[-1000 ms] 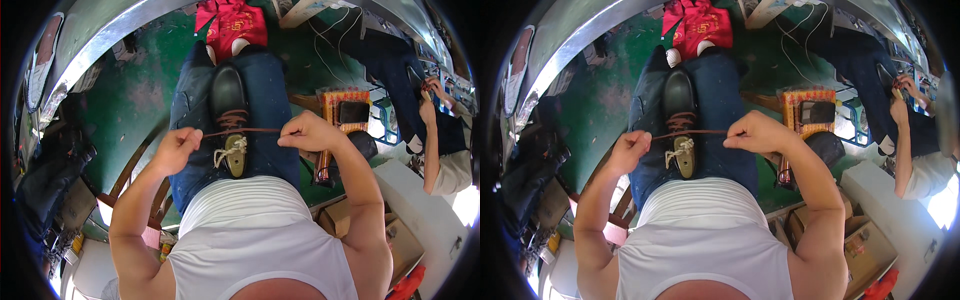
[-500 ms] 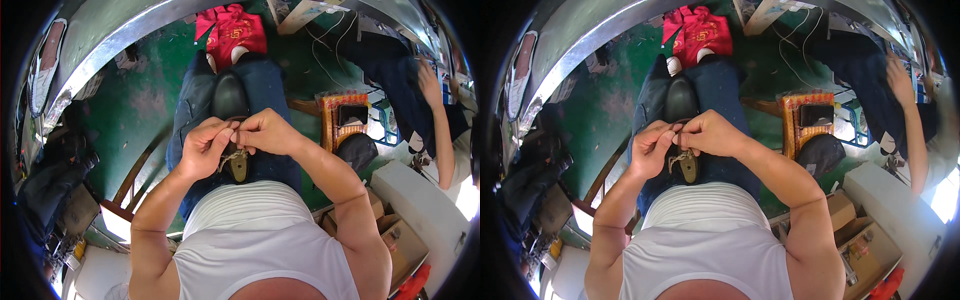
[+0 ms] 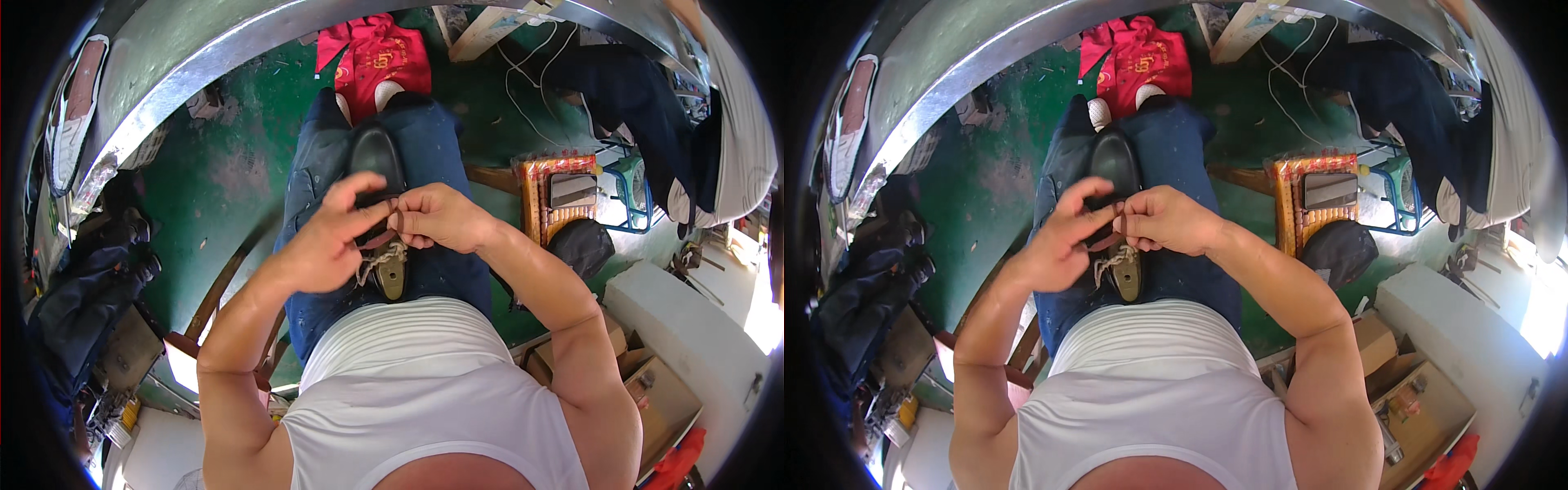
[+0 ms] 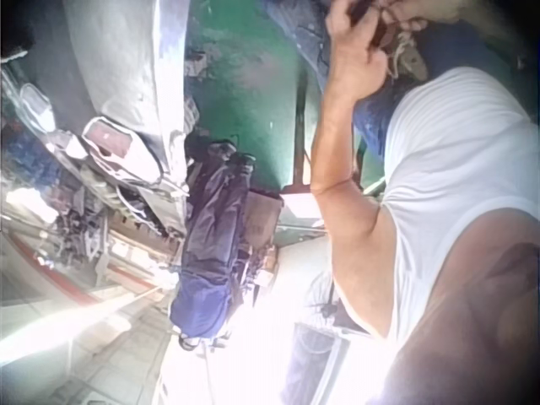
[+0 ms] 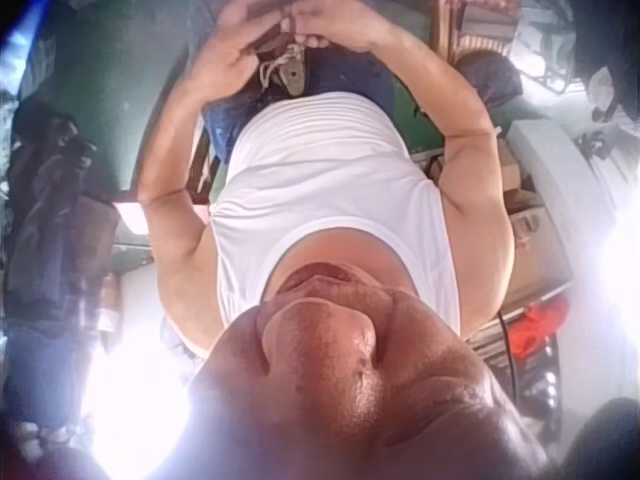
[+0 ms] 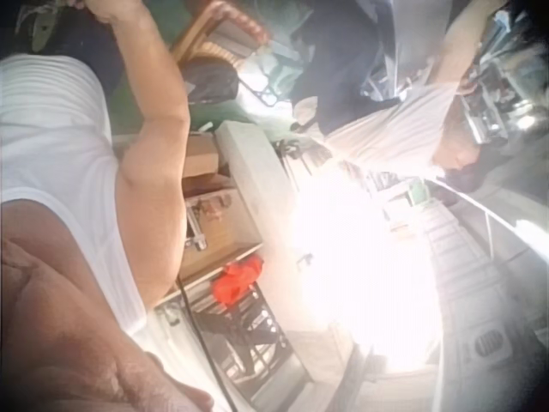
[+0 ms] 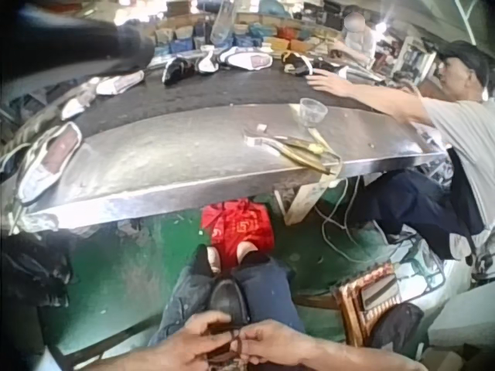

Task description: Using pliers to stretch and tighten the shoe upper over a last and then tying the laces.

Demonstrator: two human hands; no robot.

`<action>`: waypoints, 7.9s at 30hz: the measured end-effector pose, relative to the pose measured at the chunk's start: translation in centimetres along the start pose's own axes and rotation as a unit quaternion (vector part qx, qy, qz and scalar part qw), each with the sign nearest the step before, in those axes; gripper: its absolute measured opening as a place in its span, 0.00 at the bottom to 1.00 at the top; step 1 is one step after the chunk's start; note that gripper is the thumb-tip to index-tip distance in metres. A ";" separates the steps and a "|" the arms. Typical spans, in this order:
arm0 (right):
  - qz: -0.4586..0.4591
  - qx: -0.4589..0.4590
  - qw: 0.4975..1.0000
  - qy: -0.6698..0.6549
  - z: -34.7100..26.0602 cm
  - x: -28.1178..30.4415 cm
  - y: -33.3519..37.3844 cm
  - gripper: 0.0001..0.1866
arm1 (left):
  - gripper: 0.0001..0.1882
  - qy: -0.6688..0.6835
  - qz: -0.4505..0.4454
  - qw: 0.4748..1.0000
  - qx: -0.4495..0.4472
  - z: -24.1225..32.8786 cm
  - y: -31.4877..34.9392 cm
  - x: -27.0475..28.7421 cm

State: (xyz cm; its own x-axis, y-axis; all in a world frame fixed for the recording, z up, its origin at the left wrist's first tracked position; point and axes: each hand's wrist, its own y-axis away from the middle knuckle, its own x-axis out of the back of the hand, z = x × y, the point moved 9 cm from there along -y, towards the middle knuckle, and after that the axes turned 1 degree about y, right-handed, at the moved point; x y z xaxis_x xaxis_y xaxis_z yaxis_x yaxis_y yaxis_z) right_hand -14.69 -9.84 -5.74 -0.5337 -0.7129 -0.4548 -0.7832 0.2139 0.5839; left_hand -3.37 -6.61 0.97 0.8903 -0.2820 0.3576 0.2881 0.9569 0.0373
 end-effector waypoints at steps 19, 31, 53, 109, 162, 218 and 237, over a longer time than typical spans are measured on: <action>-0.065 0.000 0.968 0.244 -3.8 -1.6 1.3 0.08 | 0.04 -0.154 -0.021 0.980 -0.124 2.7 -3.0 0.8; 0.226 0.175 0.804 0.521 -3.0 2.2 4.8 0.18 | 0.08 -0.186 -0.044 0.980 -0.052 1.5 0.9 0.2; 0.049 0.361 0.921 -0.138 -15.7 3.5 6.8 0.27 | 0.11 0.086 0.275 0.954 0.083 -2.3 4.1 16.1; 0.489 0.416 0.579 0.502 -46.3 32.6 2.3 0.13 | 0.53 -0.434 0.273 0.845 0.149 -4.8 -72.0 44.4; 0.177 0.345 0.883 0.264 -9.2 -2.5 5.8 0.20 | 0.51 0.250 0.412 0.872 -0.088 4.0 13.4 14.7; 0.148 0.177 0.867 0.441 -2.0 -1.8 3.8 0.11 | 0.21 0.255 0.222 0.941 0.011 -6.0 2.2 4.2; 0.150 0.097 0.849 0.497 -5.9 -2.4 3.3 0.16 | 0.31 0.275 0.194 0.927 0.164 -6.5 1.7 3.4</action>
State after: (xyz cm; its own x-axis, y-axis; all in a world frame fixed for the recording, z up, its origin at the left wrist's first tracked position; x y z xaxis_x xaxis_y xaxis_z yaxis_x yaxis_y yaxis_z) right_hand -14.06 -11.36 1.26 -0.2606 -0.7975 0.5441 -0.7494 0.5224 0.4068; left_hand 2.46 -6.37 -3.86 0.9759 0.1803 -0.1230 -0.1332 0.9384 0.3187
